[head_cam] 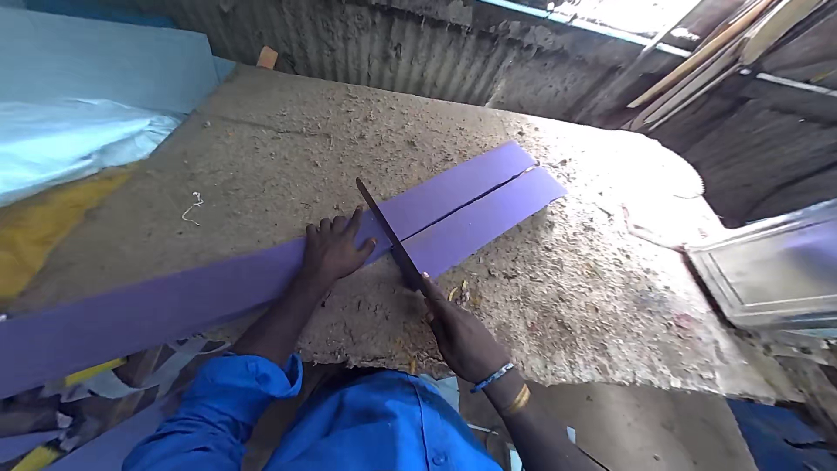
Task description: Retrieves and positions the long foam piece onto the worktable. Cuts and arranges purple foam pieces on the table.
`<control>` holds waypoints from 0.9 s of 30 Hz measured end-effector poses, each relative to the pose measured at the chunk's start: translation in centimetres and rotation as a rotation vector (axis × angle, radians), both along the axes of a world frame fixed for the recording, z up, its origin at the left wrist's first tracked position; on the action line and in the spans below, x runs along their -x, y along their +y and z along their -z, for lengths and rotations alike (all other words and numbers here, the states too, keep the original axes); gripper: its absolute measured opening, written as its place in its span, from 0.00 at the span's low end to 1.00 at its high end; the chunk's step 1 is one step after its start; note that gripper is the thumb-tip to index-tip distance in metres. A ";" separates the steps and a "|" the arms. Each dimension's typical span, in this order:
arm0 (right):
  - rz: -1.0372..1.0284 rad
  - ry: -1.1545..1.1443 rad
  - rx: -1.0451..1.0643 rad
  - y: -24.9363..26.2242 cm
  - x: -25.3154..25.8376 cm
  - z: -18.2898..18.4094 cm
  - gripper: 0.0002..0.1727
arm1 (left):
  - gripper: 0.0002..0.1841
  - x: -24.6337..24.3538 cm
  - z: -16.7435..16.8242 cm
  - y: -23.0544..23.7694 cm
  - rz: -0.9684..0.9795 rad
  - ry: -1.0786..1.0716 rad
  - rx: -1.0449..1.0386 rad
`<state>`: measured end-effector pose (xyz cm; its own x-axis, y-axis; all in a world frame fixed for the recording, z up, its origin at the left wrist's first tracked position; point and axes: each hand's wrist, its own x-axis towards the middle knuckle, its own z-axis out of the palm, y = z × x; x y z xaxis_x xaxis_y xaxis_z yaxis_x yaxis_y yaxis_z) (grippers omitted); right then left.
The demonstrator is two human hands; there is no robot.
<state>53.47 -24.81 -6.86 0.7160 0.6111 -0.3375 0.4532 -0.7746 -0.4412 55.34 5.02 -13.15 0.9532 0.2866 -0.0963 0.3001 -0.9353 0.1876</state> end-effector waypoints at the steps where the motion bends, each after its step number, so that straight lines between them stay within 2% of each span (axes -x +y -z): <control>1: 0.003 0.007 0.016 0.3 -0.1 -0.2 0.35 | 0.46 0.0 -0.1 0.0 -0.001 0.007 0.000; 7: 0.006 0.014 0.042 1.1 -0.5 -0.3 0.34 | 0.40 0.3 0.0 -0.3 0.025 -0.104 -0.015; 10: 0.005 0.032 0.056 1.0 -0.6 -0.4 0.34 | 0.34 -0.6 -1.2 0.7 0.240 -0.326 -0.120; 12: -0.004 0.045 0.062 0.9 -0.6 -0.5 0.34 | 0.39 -2.2 -3.8 1.6 0.469 -0.351 -0.155; 15: -0.015 0.054 0.078 1.1 -0.5 -0.5 0.36 | 0.44 -5.6 -7.1 1.7 0.773 -0.098 -0.169; 18: -0.013 0.061 0.096 1.6 -0.5 -0.8 0.37 | 0.43 -8.8 -7.9 0.3 0.948 0.145 -0.309; 23: 0.026 0.076 0.115 -0.7 1.2 -1.3 0.37 | 0.54 -10.4 -7.5 -1.0 0.970 0.284 -0.423; 27: 0.059 0.069 0.103 -4.0 3.9 -2.0 0.36 | 0.54 -10.8 -7.7 -0.9 0.974 0.335 -0.451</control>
<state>49.54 -28.82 -4.85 0.7228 0.5280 -0.4459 0.3768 -0.8420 -0.3861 66.14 4.15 -5.46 0.7350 -0.4931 -0.4655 -0.6241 -0.7603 -0.1800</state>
